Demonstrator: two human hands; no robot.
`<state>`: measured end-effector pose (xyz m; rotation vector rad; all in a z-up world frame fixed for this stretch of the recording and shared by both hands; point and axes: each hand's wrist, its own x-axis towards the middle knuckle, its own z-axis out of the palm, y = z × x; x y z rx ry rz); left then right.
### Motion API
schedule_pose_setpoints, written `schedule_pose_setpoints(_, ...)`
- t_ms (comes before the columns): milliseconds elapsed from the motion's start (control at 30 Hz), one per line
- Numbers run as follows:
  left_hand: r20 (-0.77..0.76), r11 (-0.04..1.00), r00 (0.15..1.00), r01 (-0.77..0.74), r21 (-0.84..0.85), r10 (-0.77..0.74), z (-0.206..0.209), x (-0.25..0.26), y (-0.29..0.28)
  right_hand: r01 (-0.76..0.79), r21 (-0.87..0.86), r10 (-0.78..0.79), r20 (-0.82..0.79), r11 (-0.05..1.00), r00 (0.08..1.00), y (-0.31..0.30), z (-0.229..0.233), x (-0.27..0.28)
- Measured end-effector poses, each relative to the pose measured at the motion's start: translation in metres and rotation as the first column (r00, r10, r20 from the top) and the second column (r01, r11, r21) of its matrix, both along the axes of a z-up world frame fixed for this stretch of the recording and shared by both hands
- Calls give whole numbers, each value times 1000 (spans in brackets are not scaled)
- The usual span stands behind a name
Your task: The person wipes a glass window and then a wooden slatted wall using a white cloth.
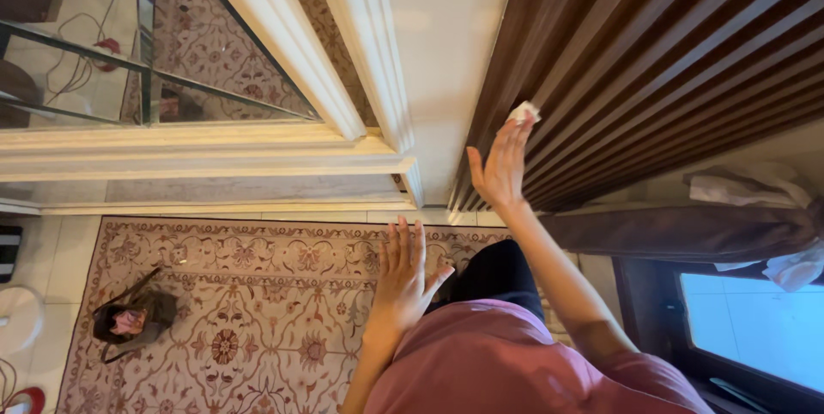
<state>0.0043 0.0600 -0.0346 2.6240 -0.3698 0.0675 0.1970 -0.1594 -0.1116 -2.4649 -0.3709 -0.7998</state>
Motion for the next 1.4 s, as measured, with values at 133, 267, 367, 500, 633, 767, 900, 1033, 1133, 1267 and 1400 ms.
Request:
schedule_pose_setpoints(133,-52,1000,999,9,-23,-10,6,-1,-1,18,62,-34,266,998,963,-12,71,25)
schedule_pose_setpoints(267,-101,1000,995,-5,1,5,6,1,-9,50,36,-59,353,998,934,-21,152,38)
schedule_pose_setpoints(367,-120,1000,993,13,11,-12,2,-2,-11,99,-66,-70,346,993,936,-19,192,49)
schedule_pose_setpoints(500,-46,998,999,-7,69,11,-3,-3,-13,188,-174,-121,339,967,933,-9,199,51)
schedule_pose_setpoints(633,-26,1000,999,-20,-14,20,7,-6,-14,197,-178,-141,285,964,948,-6,171,46)
schedule_pose_setpoints(767,-19,1000,1000,-6,-16,6,15,-7,-18,196,-227,-121,309,954,943,-8,136,44)
schedule_pose_setpoints(900,-29,1000,999,-14,-21,14,17,-9,-18,157,-216,-92,281,964,955,-11,102,42)
schedule_pose_setpoints(1033,-11,1000,1000,-18,14,18,15,-13,-21,142,-238,-85,235,961,968,-17,72,36)
schedule_pose_setpoints(1133,-19,1000,1000,-6,5,6,15,-16,-20,129,-259,-77,199,957,977,-22,53,31)
schedule_pose_setpoints(1267,54,1000,999,-8,-5,8,17,-18,-15,-18,-71,31,181,997,983,-26,43,24)
schedule_pose_setpoints(1400,39,1000,999,8,16,-8,20,-18,-13,-18,-47,35,399,999,916,-31,82,39)
